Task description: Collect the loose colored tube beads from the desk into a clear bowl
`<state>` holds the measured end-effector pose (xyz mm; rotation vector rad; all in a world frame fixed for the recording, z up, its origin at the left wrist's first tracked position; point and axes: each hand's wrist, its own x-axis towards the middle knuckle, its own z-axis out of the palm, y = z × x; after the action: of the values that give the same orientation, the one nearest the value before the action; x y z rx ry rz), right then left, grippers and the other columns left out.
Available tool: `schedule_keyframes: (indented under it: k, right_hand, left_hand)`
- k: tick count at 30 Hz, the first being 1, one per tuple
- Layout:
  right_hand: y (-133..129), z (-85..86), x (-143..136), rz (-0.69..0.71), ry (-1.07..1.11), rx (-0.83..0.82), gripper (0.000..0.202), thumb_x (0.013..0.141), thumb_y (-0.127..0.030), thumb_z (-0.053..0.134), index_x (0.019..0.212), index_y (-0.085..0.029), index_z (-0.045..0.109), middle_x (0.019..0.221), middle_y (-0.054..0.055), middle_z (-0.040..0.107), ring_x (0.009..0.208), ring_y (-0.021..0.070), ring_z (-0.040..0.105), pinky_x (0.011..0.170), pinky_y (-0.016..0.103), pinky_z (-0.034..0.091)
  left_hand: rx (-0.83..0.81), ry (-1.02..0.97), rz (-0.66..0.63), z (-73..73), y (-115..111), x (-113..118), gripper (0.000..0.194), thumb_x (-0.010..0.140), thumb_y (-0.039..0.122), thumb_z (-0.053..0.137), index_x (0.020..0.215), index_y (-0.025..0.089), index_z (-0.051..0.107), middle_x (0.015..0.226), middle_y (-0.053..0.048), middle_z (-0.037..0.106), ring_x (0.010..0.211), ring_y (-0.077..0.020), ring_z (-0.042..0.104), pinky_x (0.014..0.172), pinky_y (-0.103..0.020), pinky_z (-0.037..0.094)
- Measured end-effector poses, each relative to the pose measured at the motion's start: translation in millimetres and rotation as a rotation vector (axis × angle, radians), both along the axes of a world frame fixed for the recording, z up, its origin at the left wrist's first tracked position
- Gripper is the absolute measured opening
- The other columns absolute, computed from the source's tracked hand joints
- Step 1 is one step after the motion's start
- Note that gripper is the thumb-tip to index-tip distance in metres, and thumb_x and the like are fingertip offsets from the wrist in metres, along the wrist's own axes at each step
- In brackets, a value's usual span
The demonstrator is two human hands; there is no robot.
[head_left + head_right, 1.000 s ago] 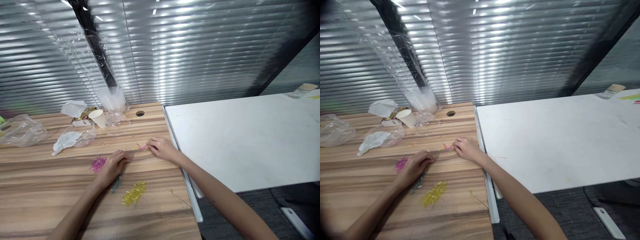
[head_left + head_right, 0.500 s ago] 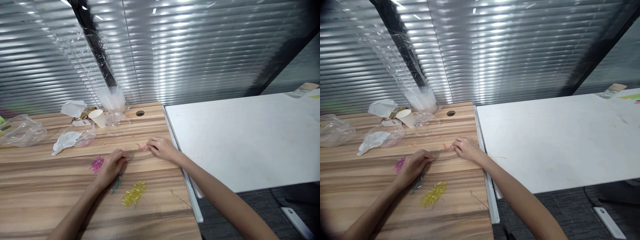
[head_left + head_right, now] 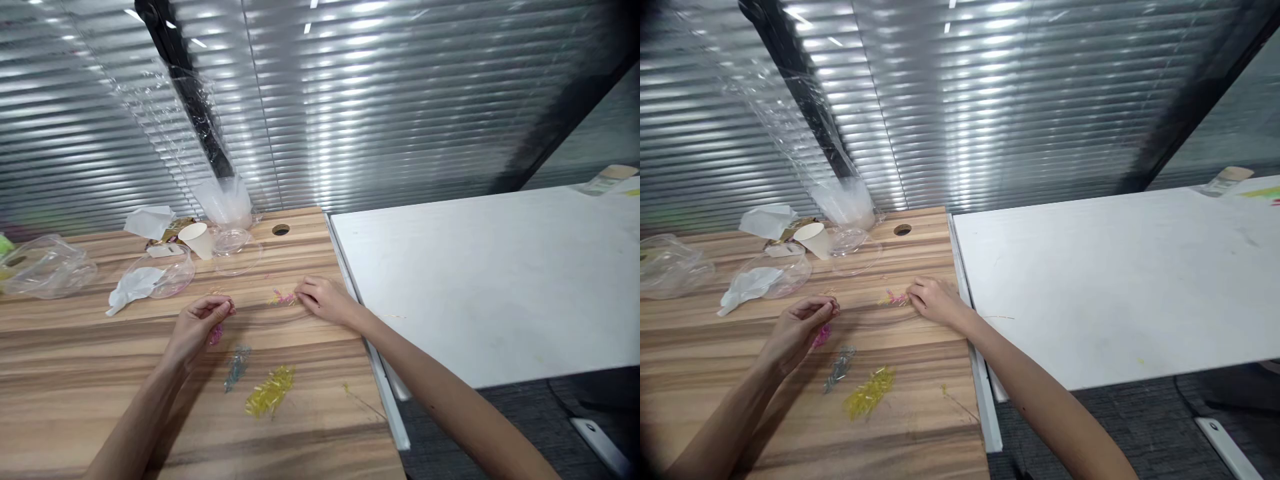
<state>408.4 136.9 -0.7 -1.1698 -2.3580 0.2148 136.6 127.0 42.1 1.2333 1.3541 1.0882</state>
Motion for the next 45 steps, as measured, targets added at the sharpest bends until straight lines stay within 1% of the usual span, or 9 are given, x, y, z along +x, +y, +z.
schedule_keyframes:
  k: [4,9,13,22,29,31,34,39,45]
  right_hand:
    - [-0.6,0.5,0.4,0.011,0.033,-0.003,0.019,0.093,-0.018,0.044,0.093,-0.017,0.063,0.088,0.005,0.06,0.08,0.0143,0.057,0.07,0.024,0.04]
    - [-2.0,1.7,2.5,0.014,0.058,-0.003,0.017,0.091,-0.016,0.045,0.094,-0.017,0.062,0.088,0.005,0.064,0.083,0.0163,0.059,0.073,0.025,0.042]
    - [-2.4,1.1,4.1,0.006,0.097,0.028,0.018,0.09,-0.012,0.045,0.095,-0.016,0.061,0.089,0.006,0.066,0.084,0.0172,0.061,0.074,0.026,0.044]
    - [-2.7,0.0,6.1,-0.016,0.168,0.132,0.022,0.09,-0.012,0.042,0.096,-0.014,0.062,0.092,0.007,0.068,0.083,0.0176,0.064,0.073,0.027,0.048]
    - [-3.3,0.6,6.6,-0.02,0.139,0.142,0.021,0.089,-0.011,0.043,0.095,-0.015,0.063,0.09,0.007,0.069,0.082,0.0172,0.064,0.073,0.026,0.048]
    - [-3.9,1.6,6.4,-0.019,0.133,0.136,0.021,0.089,-0.011,0.043,0.094,-0.015,0.063,0.089,0.006,0.069,0.081,0.017,0.064,0.072,0.026,0.048]
    - [-4.4,2.2,6.0,-0.018,0.129,0.135,0.021,0.089,-0.011,0.043,0.095,-0.015,0.063,0.09,0.006,0.069,0.082,0.0172,0.064,0.073,0.026,0.048]
    - [-4.0,1.0,5.6,-0.011,0.117,0.13,0.021,0.089,-0.011,0.043,0.094,-0.014,0.063,0.09,0.007,0.069,0.084,0.0177,0.064,0.076,0.026,0.048]
    - [-2.2,-0.8,4.8,-0.015,0.085,0.112,0.021,0.089,-0.011,0.043,0.092,-0.015,0.063,0.09,0.007,0.069,0.084,0.0174,0.064,0.074,0.026,0.047]
  left_hand:
    - [-0.104,-0.06,-0.058,10.8,1.1,-4.2,0.038,0.043,0.035,0.086,0.068,0.014,0.068,0.065,-0.002,0.066,0.061,-0.0123,0.059,0.055,-0.02,0.048]
    - [-0.203,0.023,-0.143,16.9,1.0,-10.7,0.035,0.042,0.035,0.086,0.065,0.015,0.069,0.063,-0.003,0.066,0.058,-0.0123,0.058,0.054,-0.021,0.047]
    - [-0.202,0.028,-0.131,19.7,2.7,-19.4,0.036,0.042,0.033,0.087,0.069,0.017,0.07,0.066,-0.001,0.067,0.059,-0.0113,0.059,0.056,-0.02,0.047]
    - [-0.17,0.141,-0.105,24.2,6.0,-32.4,0.031,0.041,0.034,0.086,0.062,0.017,0.072,0.07,-0.003,0.069,0.063,-0.0128,0.059,0.058,-0.022,0.047]
    - [-0.166,0.177,-0.162,22.2,7.7,-36.7,0.029,0.047,0.036,0.083,0.066,0.017,0.071,0.068,-0.003,0.069,0.061,-0.013,0.059,0.057,-0.022,0.046]
    - [-0.156,0.218,-0.211,21.5,7.0,-34.6,0.027,0.052,0.036,0.081,0.067,0.017,0.07,0.066,-0.002,0.068,0.059,-0.0123,0.058,0.055,-0.022,0.045]
    - [-0.184,0.332,-0.361,20.9,3.8,-28.9,0.022,0.059,0.035,0.077,0.068,0.017,0.069,0.062,-0.001,0.066,0.056,-0.0117,0.056,0.051,-0.02,0.043]
    - [-0.143,0.524,-0.62,19.1,-1.8,-20.5,0.013,0.066,0.03,0.069,0.068,0.018,0.069,0.067,-0.002,0.069,0.063,-0.0141,0.061,0.06,-0.022,0.046]
    - [-0.103,0.602,-0.713,11.7,-0.6,-21.7,0.011,0.068,0.028,0.065,0.069,0.019,0.071,0.069,-0.002,0.071,0.064,-0.0154,0.063,0.06,-0.022,0.047]
